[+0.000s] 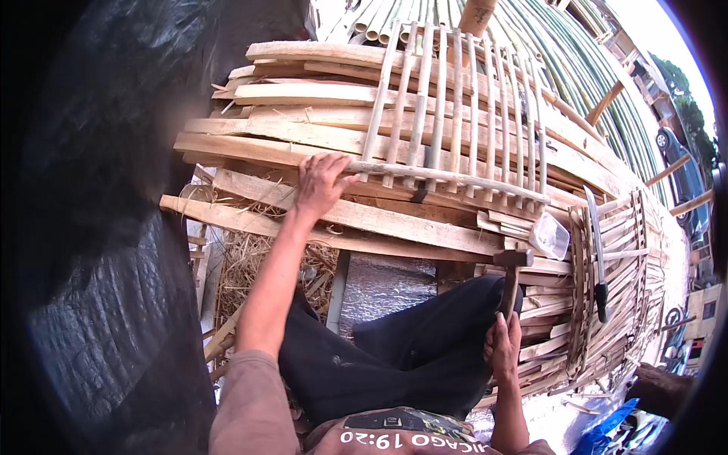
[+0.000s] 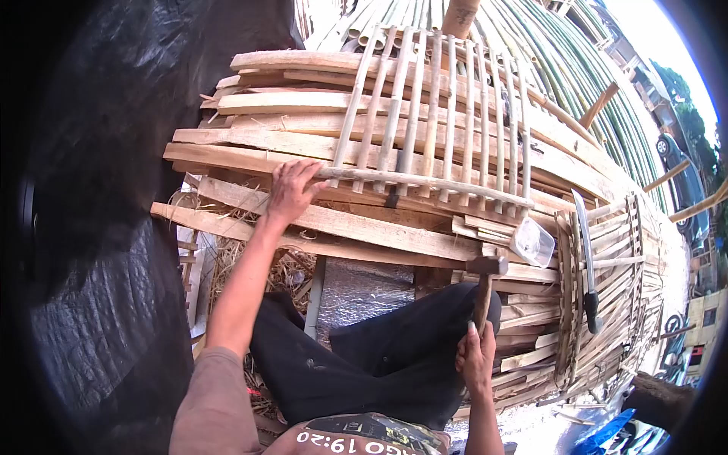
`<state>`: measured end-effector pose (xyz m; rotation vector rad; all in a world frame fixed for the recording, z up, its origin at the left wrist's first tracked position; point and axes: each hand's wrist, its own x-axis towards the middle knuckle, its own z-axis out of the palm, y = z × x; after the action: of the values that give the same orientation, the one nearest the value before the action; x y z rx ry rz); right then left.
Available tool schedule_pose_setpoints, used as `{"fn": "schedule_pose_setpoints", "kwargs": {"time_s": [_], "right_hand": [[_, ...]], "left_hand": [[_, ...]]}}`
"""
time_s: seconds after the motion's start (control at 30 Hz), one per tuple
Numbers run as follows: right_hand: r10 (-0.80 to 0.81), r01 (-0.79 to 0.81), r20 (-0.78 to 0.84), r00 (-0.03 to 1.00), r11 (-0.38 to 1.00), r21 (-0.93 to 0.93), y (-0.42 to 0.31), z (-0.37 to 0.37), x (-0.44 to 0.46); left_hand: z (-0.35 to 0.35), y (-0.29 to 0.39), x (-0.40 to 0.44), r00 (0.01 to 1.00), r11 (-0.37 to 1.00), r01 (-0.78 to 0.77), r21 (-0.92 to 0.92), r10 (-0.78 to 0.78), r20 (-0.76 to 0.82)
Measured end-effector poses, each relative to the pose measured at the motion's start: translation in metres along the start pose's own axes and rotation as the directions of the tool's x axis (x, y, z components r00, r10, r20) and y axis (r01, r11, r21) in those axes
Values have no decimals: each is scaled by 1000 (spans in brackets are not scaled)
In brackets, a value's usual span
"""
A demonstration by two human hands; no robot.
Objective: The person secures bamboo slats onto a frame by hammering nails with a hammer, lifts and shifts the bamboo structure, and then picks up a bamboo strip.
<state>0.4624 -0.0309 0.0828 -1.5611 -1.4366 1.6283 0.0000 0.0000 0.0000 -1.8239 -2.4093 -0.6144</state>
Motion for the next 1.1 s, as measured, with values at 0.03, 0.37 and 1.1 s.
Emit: {"fn": "schedule_pose_setpoints", "kwargs": {"time_s": [0.03, 0.37, 1.1], "right_hand": [[-8, 11, -40, 999, 995, 95, -3, 13, 3], [-16, 2, 64, 998, 976, 219, 9, -19, 5], [-33, -9, 121, 992, 942, 335, 11, -32, 6]], "left_hand": [[-8, -12, 2, 998, 997, -66, -27, 66, -3], [-41, 10, 43, 916, 937, -345, -55, 349, 199], [-115, 67, 48, 975, 946, -50, 319, -23, 222]]}}
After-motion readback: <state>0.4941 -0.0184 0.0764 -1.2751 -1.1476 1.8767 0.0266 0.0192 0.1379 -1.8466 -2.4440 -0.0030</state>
